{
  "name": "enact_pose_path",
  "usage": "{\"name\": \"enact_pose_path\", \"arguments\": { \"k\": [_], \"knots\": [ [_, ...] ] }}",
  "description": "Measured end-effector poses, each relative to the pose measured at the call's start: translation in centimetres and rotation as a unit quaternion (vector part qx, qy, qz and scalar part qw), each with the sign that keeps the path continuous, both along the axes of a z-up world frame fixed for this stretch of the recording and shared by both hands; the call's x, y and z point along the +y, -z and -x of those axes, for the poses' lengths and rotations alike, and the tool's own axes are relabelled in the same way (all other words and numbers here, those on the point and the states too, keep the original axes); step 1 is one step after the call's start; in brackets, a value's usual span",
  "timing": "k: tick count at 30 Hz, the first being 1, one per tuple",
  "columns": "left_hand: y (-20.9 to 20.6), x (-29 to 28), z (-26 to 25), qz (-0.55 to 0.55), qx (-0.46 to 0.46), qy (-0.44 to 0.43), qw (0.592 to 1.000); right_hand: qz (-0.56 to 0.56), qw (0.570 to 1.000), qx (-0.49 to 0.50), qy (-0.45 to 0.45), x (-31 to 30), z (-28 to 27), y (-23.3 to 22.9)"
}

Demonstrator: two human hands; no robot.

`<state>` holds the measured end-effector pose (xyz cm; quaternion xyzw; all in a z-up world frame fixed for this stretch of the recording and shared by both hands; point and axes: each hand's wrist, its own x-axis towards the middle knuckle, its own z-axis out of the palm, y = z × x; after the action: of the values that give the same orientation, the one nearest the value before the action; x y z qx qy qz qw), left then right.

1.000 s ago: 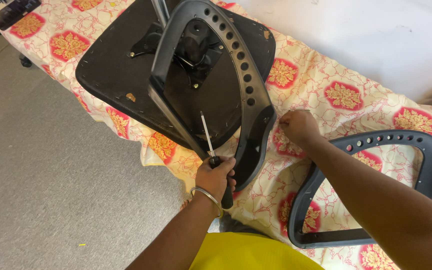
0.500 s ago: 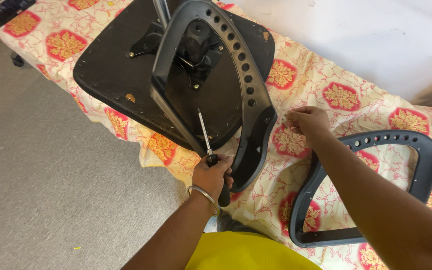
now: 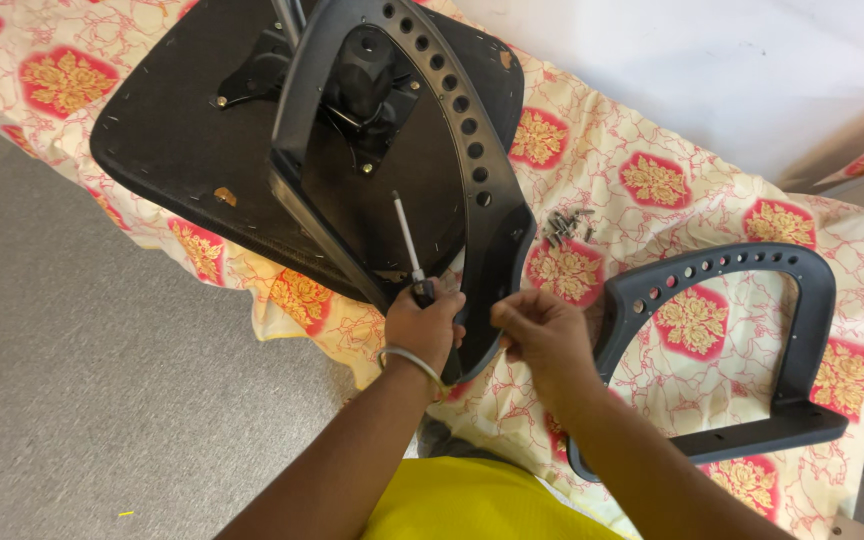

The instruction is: The person uses a screwdriver to tighten screws into the underside of a black chair seat, securing a curved plastic frame to the seat base. The person works methodically across multiple screw holes on the chair base.

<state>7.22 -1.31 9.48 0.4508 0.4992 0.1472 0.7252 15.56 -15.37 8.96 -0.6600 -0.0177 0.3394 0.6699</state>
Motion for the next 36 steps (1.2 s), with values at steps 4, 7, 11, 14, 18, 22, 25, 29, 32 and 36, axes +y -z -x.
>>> {"name": "enact_pose_path", "arguments": {
  "k": [4, 7, 11, 14, 18, 22, 25, 29, 32, 36],
  "knots": [
    [1.3, 0.4, -1.7, -0.026, -0.013, 0.055, 0.998, -0.005, 0.996, 0.086, 0.025, 1.4, 2.0, 0.1],
    [2.0, 1.0, -2.7, -0.026, -0.009, 0.089, 0.996, -0.057, 0.969, 0.222, 0.095, 2.4, 2.4, 0.6],
    [2.0, 2.5, -3.7, 0.033, 0.037, 0.131, 0.990, -0.100, 0.936, 0.295, 0.163, 3.4, 2.7, 2.3],
    [2.0, 3.2, -4.6, 0.021, 0.079, 0.148, 0.986, -0.104, 0.921, 0.327, 0.186, 4.5, 2.7, 4.4],
    [2.5, 4.4, -5.4, 0.002, 0.114, 0.210, 0.971, -0.185, 0.904, 0.343, 0.179, 5.8, 2.3, 6.9],
    [2.6, 5.4, -6.0, 0.007, 0.108, 0.259, 0.960, -0.186, 0.891, 0.339, 0.237, 7.2, 2.4, 7.7],
    [2.3, 5.9, -6.0, 0.056, 0.090, 0.262, 0.959, -0.161, 0.879, 0.330, 0.304, 8.3, 2.6, 7.2],
    [1.9, 6.1, -6.1, 0.055, 0.111, 0.275, 0.954, -0.138, 0.871, 0.318, 0.349, 9.4, 2.8, 6.9],
    [2.2, 5.9, -6.1, 0.069, 0.095, 0.273, 0.955, -0.126, 0.867, 0.316, 0.364, 10.1, 2.7, 7.5],
    [2.6, 6.2, -6.1, 0.083, 0.074, 0.270, 0.957, -0.138, 0.861, 0.317, 0.373, 10.6, 2.5, 8.1]
  ]
}}
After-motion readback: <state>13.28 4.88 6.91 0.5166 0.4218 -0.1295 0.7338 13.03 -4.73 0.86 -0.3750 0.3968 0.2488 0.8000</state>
